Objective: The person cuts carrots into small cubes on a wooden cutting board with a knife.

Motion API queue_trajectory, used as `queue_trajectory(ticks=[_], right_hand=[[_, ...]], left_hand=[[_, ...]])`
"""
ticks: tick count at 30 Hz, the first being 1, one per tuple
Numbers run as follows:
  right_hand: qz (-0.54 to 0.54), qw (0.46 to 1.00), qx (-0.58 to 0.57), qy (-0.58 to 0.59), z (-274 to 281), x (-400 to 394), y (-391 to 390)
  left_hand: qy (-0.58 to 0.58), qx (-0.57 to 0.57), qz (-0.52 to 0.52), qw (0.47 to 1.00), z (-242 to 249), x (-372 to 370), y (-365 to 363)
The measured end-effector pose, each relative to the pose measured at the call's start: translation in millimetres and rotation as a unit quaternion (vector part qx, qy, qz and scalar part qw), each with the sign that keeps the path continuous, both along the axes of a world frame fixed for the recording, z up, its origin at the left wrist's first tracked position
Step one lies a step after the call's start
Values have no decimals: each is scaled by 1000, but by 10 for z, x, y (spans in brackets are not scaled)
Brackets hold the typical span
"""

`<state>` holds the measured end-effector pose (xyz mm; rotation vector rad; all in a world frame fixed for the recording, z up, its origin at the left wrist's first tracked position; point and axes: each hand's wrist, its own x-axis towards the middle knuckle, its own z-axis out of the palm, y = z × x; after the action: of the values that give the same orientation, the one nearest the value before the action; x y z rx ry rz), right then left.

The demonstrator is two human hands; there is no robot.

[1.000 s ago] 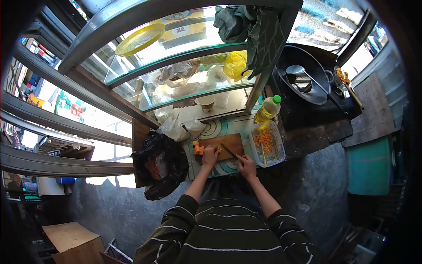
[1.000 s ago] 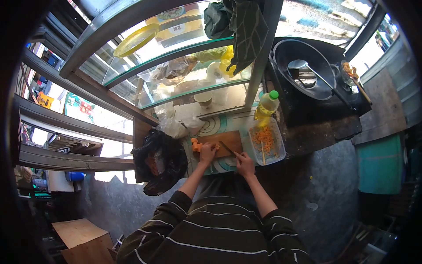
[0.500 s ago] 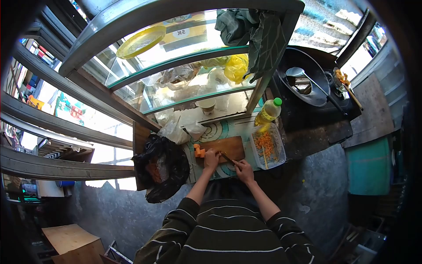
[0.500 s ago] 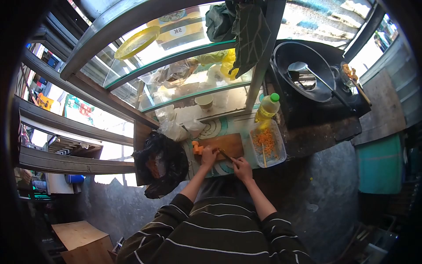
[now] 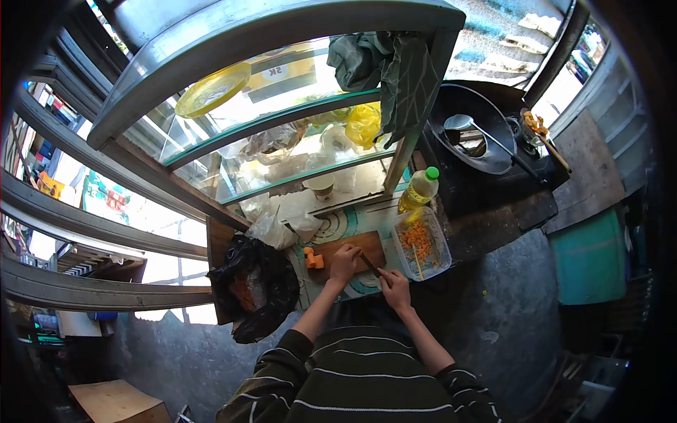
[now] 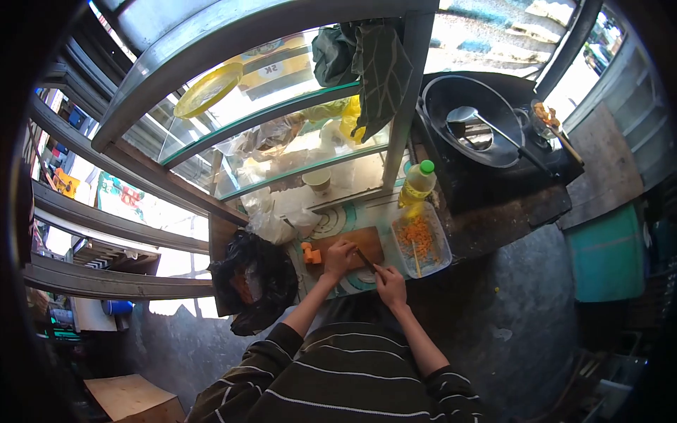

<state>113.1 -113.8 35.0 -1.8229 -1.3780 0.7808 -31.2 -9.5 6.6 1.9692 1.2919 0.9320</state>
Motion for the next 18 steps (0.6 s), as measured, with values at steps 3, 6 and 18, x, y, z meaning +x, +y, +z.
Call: queue_trajectory(ticks=[3,6,18], right_hand=[[-61,998,14,-7,263,153,-113],[-163,979,4,-123,528,345,-277],[-215,963,7,-164,727,618,-422]], left_hand=[[-49,9,-47,998,292,371,78],[-98,-68,-102,988,390,877,129],[-112,-6,-138,984,411,1047,-84]])
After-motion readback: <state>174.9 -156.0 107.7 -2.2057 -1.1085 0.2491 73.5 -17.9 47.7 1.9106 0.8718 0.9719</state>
